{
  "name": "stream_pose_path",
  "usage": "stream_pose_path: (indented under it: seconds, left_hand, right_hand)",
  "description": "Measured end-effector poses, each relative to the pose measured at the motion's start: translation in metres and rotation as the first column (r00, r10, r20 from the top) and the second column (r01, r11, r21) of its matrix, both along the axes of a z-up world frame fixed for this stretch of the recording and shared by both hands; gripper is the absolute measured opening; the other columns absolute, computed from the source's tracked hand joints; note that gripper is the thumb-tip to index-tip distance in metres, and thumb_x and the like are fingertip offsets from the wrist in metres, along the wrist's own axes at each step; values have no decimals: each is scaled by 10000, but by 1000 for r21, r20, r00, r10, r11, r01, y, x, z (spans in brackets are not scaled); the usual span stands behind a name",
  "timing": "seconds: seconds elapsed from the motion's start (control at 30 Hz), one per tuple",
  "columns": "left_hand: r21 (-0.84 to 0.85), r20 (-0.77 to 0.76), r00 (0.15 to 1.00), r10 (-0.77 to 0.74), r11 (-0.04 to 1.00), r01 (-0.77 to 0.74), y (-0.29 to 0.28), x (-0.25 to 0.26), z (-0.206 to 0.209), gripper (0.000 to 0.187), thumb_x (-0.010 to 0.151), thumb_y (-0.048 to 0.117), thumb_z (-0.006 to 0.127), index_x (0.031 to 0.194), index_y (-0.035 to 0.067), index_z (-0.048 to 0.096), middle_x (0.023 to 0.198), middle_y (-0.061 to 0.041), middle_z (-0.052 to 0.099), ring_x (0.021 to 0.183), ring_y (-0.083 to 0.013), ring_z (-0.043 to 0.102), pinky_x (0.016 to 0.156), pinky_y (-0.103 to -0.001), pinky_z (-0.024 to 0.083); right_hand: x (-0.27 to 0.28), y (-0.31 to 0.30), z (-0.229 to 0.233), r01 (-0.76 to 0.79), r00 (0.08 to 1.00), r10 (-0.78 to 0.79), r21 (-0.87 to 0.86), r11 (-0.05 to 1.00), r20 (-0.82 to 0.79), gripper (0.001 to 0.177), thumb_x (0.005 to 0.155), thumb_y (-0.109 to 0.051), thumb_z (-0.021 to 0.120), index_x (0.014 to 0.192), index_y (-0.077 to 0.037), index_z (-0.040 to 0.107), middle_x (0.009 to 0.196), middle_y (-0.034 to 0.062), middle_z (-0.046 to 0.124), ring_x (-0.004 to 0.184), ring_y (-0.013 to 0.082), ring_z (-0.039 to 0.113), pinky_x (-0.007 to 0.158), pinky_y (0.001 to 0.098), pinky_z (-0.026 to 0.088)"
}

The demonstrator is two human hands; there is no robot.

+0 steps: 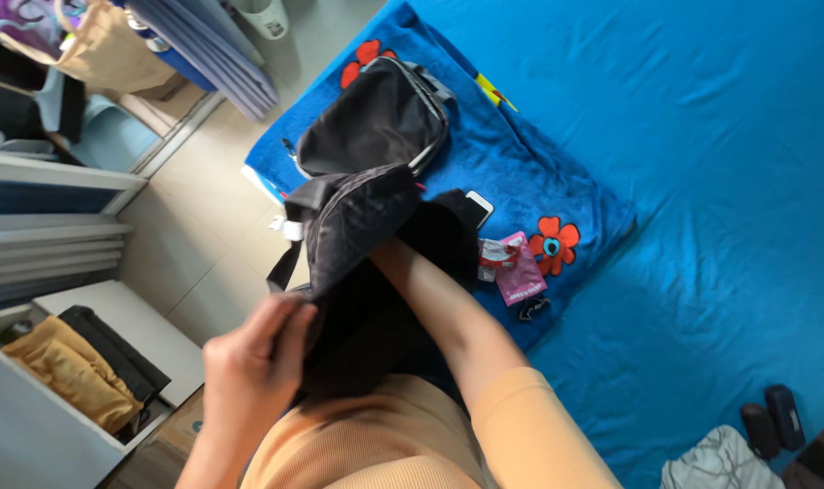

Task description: The person unpacks a black quilted bag and a blue shopping bag, removing items such as a white shirt, a laptop sleeve, a hair straightener, a phone, and small toiletries. They place these items on a blue bed and a nearby desk.

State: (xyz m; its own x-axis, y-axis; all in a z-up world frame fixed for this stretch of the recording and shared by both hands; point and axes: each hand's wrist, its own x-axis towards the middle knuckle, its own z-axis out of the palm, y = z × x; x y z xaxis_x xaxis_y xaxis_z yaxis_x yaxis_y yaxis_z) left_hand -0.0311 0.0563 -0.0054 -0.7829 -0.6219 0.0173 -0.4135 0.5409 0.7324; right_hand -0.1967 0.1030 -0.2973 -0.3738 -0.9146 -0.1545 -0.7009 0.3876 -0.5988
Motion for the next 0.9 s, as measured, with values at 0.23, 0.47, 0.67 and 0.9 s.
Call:
stream_pose_path:
  seconds: [0.23, 0.47, 0.67, 0.9]
  left_hand:
    - [29, 83, 974, 209, 977, -212, -32, -6, -20, 89, 979, 141, 713, 983, 52, 709, 639, -147, 613, 470, -216, 538, 515, -313, 441]
    - [-69, 96, 986, 138, 989, -132, -36, -2, -41, 126, 974, 217, 711, 979, 92, 721, 665, -144, 666, 577, -302, 662, 533, -360, 490]
    - [-240, 22, 998, 56, 970, -49, -35, -3, -50, 112, 971, 240, 726, 960, 129, 712, 704, -138, 686, 620, -334, 679, 536, -418, 515]
    - [-255, 74, 997, 13, 967, 6, -22, -9, -56, 125, 963, 253, 717, 1000, 134, 706, 677, -122, 694, 573, -337, 667, 493, -423, 506]
  right_hand:
    - [-11, -13, -33, -82, 996, 83, 86, 993, -8, 133, 862, -135, 640, 960, -97, 722, 965, 132, 715, 908, 338, 705, 824, 448, 578]
    - [-2, 26, -2, -103, 988, 81, 178, 979, 130, 110, 873, -209, 675, 920, -119, 720, 900, 113, 717, 831, 332, 712, 761, 454, 585]
    - [45, 71, 57, 23, 989, 31, -364, 931, 141, 135, 883, -272, 705, 885, -138, 718, 844, 96, 718, 765, 328, 718, 707, 459, 591]
    - [103, 34, 14, 348, 330, 63, -183, 919, 942, 226, 1015, -276, 605, 1111, -89, 689, 1075, 135, 717, 980, 234, 682, 870, 340, 542]
